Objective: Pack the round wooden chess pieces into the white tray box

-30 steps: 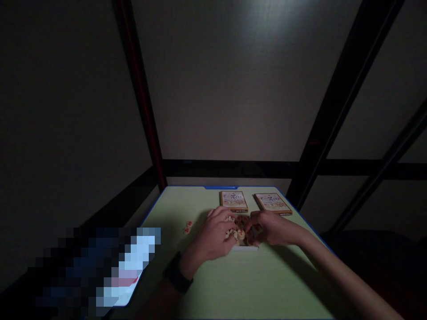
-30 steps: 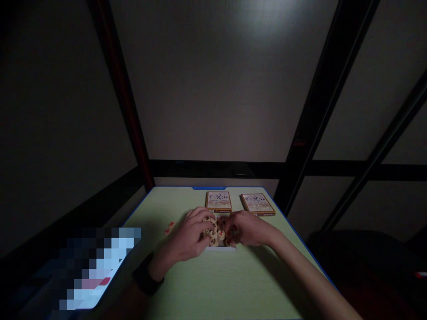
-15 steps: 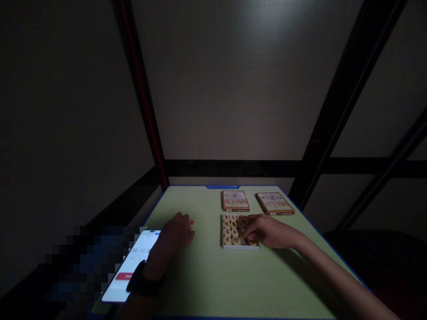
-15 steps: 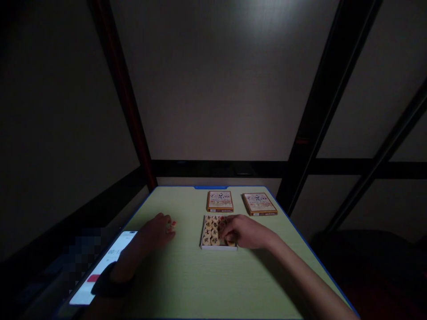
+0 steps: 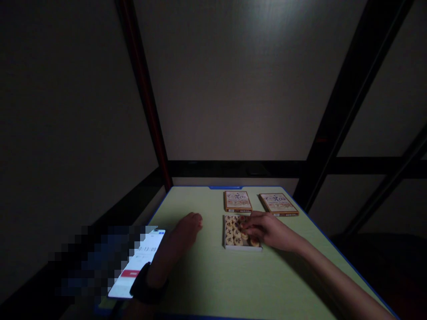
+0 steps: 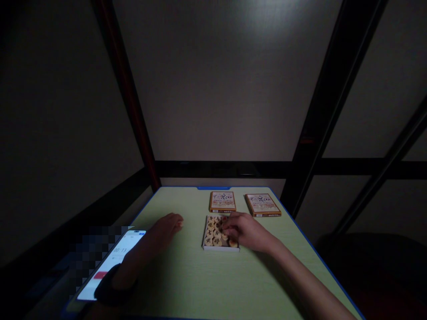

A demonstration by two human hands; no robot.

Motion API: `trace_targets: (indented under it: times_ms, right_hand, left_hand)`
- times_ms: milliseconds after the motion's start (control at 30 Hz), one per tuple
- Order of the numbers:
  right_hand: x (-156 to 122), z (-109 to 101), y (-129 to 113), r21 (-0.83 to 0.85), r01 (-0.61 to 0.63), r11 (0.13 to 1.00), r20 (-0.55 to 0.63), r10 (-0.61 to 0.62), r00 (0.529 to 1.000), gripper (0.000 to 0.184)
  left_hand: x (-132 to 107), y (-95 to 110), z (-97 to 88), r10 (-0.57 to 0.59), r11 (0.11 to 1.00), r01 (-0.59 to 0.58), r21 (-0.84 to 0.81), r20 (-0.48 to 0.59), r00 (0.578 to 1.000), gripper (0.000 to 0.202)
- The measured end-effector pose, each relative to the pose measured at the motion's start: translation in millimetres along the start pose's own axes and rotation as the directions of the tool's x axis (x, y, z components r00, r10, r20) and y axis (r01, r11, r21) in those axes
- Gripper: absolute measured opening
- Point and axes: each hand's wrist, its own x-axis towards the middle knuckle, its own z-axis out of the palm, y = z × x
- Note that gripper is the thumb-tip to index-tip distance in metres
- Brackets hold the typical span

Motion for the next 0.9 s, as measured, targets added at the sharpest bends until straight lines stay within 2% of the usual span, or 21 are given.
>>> trace_targets:
  times_ms: [100,167,233,300,433,533,633,733,833,900]
  right_hand:
    - [1,9,-5,0.040,0.048,0.998,-0.126,-0.042,0.991,0.023]
    - [0,13,-9,0.056,0.097,0.994,-0.144,-0.088,0.986,0.032]
    - [-1,15,-10,0.072,0.122,0.990,-0.119,-0.113,0.986,0.034]
    - [-3,16,-10,0.085,0.126,0.988,-0.098,-0.118,0.988,0.027]
    - [-4,14,-6,0.122,0.122,0.985,-0.088,-0.112,0.990,0.018]
    - [-5,12,-4,0.156,0.116,0.981,-0.070,-0.106,0.992,0.017]
    - [-4,12,-4,0.184,0.100,0.978,-0.033,-0.096,0.995,0.016]
    - [-4,13,-1,0.185,0.064,0.981,-0.043,-0.057,0.997,0.015]
    - [-3,14,3,0.175,0.007,0.985,-0.041,0.000,0.999,0.021]
    - [-2,14,5,0.192,-0.043,0.980,-0.013,0.047,0.999,0.024]
  left_hand:
    - [13,28,4.5,0.120,0.972,-0.118,-0.201,-0.001,0.993,0.015]
    - [24,45,11.6,0.126,0.913,-0.106,-0.393,0.025,0.992,0.019]
    - [35,55,20.4,0.149,0.814,-0.063,-0.578,0.104,0.983,0.027]
    - [45,60,28.6,0.196,0.711,-0.010,-0.703,0.185,0.963,0.036]
    - [57,61,38.1,0.210,0.574,0.139,-0.807,0.310,0.927,0.047]
    - [58,63,42.1,0.206,0.508,0.204,-0.837,0.349,0.914,0.049]
    - [56,65,46.8,0.190,0.492,0.205,-0.846,0.335,0.923,0.049]
    - [55,65,49.6,0.170,0.512,0.175,-0.841,0.298,0.939,0.050]
    - [54,63,48.4,0.138,0.603,0.075,-0.795,0.196,0.971,0.044]
    - [53,60,46.2,0.116,0.686,-0.004,-0.728,0.104,0.988,0.028]
